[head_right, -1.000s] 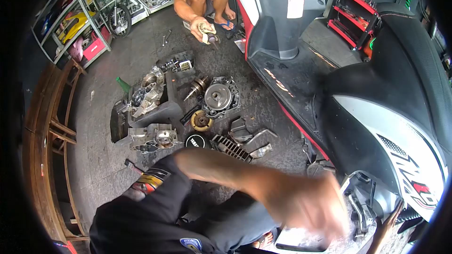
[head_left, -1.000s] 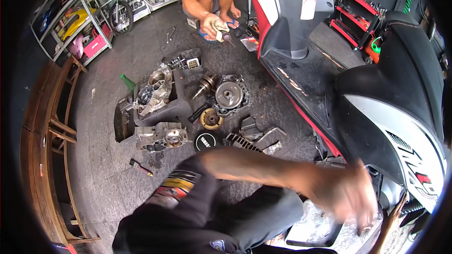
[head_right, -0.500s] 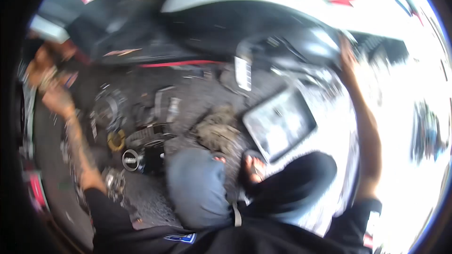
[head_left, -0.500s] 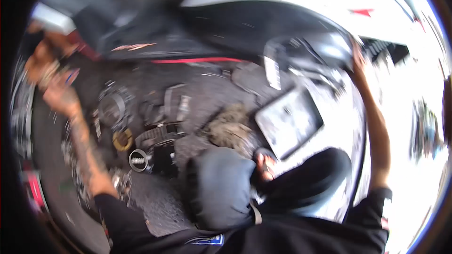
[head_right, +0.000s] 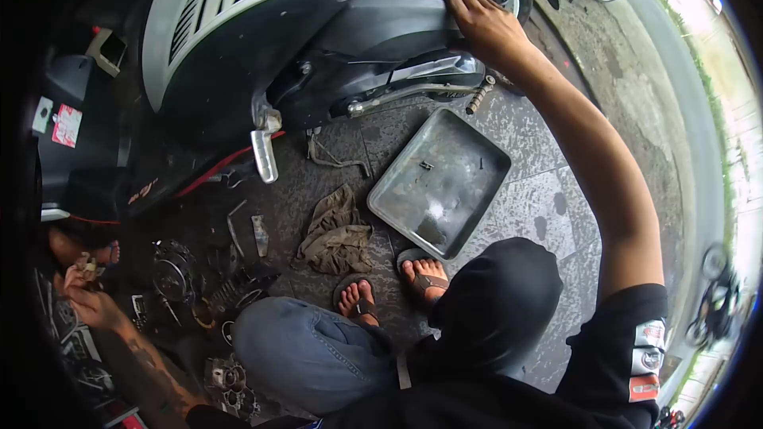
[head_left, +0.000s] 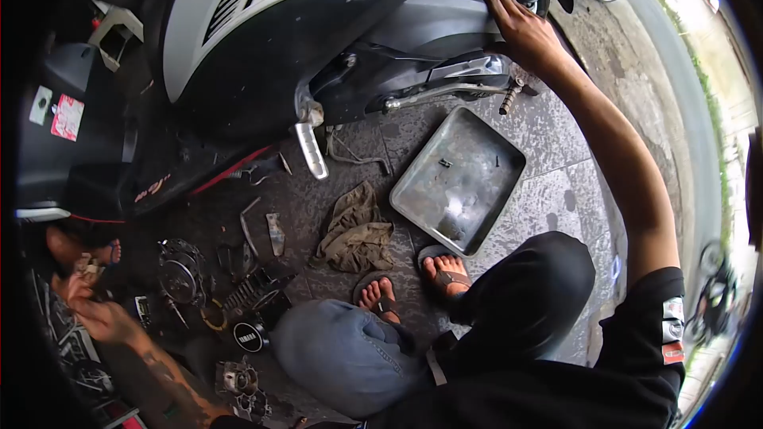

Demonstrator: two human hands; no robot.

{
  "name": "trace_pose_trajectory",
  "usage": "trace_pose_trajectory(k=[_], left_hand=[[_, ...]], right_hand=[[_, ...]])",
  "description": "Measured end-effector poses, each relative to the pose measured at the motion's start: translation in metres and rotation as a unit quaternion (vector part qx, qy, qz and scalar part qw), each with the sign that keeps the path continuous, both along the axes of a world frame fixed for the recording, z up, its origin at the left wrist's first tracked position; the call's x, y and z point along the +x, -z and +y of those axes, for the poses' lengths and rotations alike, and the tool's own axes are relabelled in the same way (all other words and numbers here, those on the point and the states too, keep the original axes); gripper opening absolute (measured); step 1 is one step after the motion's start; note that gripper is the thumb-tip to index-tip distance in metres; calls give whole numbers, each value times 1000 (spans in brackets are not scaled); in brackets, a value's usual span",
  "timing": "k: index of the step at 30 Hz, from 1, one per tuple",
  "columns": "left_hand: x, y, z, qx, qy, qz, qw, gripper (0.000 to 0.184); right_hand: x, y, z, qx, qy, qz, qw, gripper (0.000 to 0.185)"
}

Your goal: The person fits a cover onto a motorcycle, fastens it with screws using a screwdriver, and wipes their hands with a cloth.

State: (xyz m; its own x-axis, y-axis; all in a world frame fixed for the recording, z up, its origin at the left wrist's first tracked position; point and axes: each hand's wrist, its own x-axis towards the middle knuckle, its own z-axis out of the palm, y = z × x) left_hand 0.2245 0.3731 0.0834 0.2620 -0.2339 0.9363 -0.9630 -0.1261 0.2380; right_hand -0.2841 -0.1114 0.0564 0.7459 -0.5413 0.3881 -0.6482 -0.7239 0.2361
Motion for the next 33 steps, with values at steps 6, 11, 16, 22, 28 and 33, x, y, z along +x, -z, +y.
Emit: trace_pose_trajectory(k=[6,11,16,22,28,33], left_hand=[[-226,-54,-148,329,430,-55,839,50],[-336,-11,-301,321,549,-119,762,42],[-344,7,-404,266,498,-163,809,39],[-339,19,-427,175,466,-126,858,32],[-337,16,-430,185,460,-131,859,33],[-339,15,-430,176,467,-121,858,36]], right_hand=[[-1,6,-2,-9,5,-20,1000,101],[-4,14,-6,-33,17,-65,997,95],[-9,20,-9,11,-15,-151,988,88],[-13,36,3,70,-19,-251,965,93],[0,55,75,115,-1,-459,881,53],[27,50,74,231,-78,-526,815,38]])
